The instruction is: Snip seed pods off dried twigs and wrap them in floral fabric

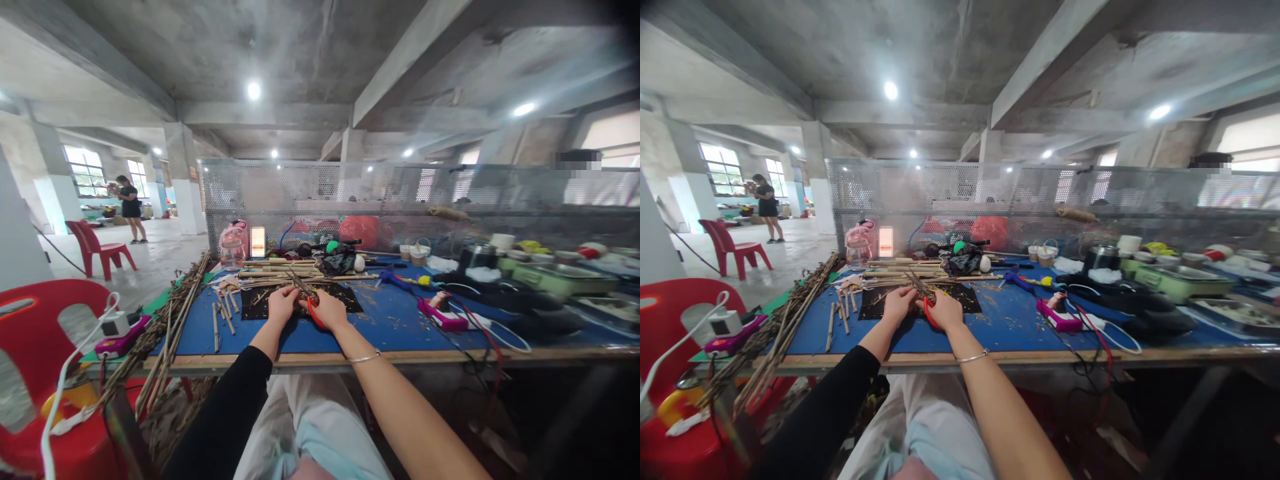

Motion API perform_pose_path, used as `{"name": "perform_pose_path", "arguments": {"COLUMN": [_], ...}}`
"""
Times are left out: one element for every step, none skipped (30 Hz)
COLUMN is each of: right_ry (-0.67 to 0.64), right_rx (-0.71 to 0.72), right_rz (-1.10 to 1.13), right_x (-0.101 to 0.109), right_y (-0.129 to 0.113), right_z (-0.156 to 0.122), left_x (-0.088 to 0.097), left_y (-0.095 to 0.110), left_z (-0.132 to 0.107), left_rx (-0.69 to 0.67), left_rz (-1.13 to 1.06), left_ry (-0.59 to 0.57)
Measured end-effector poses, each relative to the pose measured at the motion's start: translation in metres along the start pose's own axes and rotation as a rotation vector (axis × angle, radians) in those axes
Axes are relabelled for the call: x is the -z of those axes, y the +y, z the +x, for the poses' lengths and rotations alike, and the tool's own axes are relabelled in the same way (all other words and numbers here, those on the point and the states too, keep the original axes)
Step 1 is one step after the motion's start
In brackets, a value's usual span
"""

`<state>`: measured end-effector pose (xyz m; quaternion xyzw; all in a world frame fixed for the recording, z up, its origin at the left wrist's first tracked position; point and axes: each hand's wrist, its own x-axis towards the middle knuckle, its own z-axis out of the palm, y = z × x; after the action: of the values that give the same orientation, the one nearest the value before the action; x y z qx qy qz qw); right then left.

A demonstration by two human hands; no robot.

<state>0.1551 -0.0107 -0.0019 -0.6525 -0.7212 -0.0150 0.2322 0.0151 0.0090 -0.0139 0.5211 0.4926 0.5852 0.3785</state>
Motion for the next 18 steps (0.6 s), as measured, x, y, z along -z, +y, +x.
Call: {"name": "perform_pose_path", "arguments": {"right_ry": [0.010,0.022,0.034,0.044,0.052,0.056,0.058,0.058,0.060,0.062,0.063,0.063,0.064,0.067,0.071,0.075,0.074,0.067], "right_rx": [0.016,0.033,0.048,0.056,0.057,0.053,0.047,0.040,0.035,0.033,0.034,0.036,0.041,0.050,0.060,0.069,0.073,0.071], "right_rz": [0.014,0.028,0.042,0.052,0.057,0.058,0.057,0.056,0.055,0.055,0.056,0.058,0.062,0.066,0.069,0.071,0.072,0.069], "right_x": [-0.0006,-0.0012,-0.0017,-0.0021,-0.0024,-0.0026,-0.0027,-0.0029,-0.0030,-0.0031,-0.0031,-0.0030,-0.0028,-0.0024,-0.0018,-0.0011,-0.0003,0.0004], "right_y": [0.0004,0.0009,0.0015,0.0020,0.0025,0.0029,0.0033,0.0035,0.0037,0.0038,0.0039,0.0038,0.0037,0.0036,0.0034,0.0032,0.0030,0.0028], "right_z": [0.0001,0.0003,0.0006,0.0009,0.0012,0.0014,0.0015,0.0015,0.0015,0.0013,0.0011,0.0009,0.0006,0.0004,0.0003,0.0002,0.0002,0.0002], "left_x": [-0.0005,-0.0009,-0.0013,-0.0017,-0.0021,-0.0025,-0.0029,-0.0034,-0.0039,-0.0043,-0.0045,-0.0047,-0.0047,-0.0046,-0.0044,-0.0042,-0.0039,-0.0035], "left_y": [0.0010,0.0018,0.0024,0.0027,0.0026,0.0024,0.0020,0.0016,0.0012,0.0009,0.0007,0.0006,0.0006,0.0007,0.0006,0.0004,0.0000,-0.0007], "left_z": [-0.0011,-0.0021,-0.0028,-0.0031,-0.0032,-0.0030,-0.0027,-0.0023,-0.0019,-0.0017,-0.0017,-0.0020,-0.0025,-0.0030,-0.0036,-0.0040,-0.0042,-0.0041], "left_rx": [0.005,0.008,0.010,0.009,0.006,0.001,-0.005,-0.013,-0.020,-0.026,-0.031,-0.034,-0.035,-0.035,-0.035,-0.035,-0.035,-0.038], "left_rz": [-0.017,-0.034,-0.049,-0.062,-0.075,-0.086,-0.096,-0.103,-0.108,-0.110,-0.109,-0.104,-0.096,-0.085,-0.074,-0.061,-0.049,-0.036], "left_ry": [-0.016,-0.031,-0.047,-0.063,-0.077,-0.092,-0.106,-0.119,-0.128,-0.134,-0.136,-0.137,-0.139,-0.143,-0.149,-0.156,-0.160,-0.160]}}
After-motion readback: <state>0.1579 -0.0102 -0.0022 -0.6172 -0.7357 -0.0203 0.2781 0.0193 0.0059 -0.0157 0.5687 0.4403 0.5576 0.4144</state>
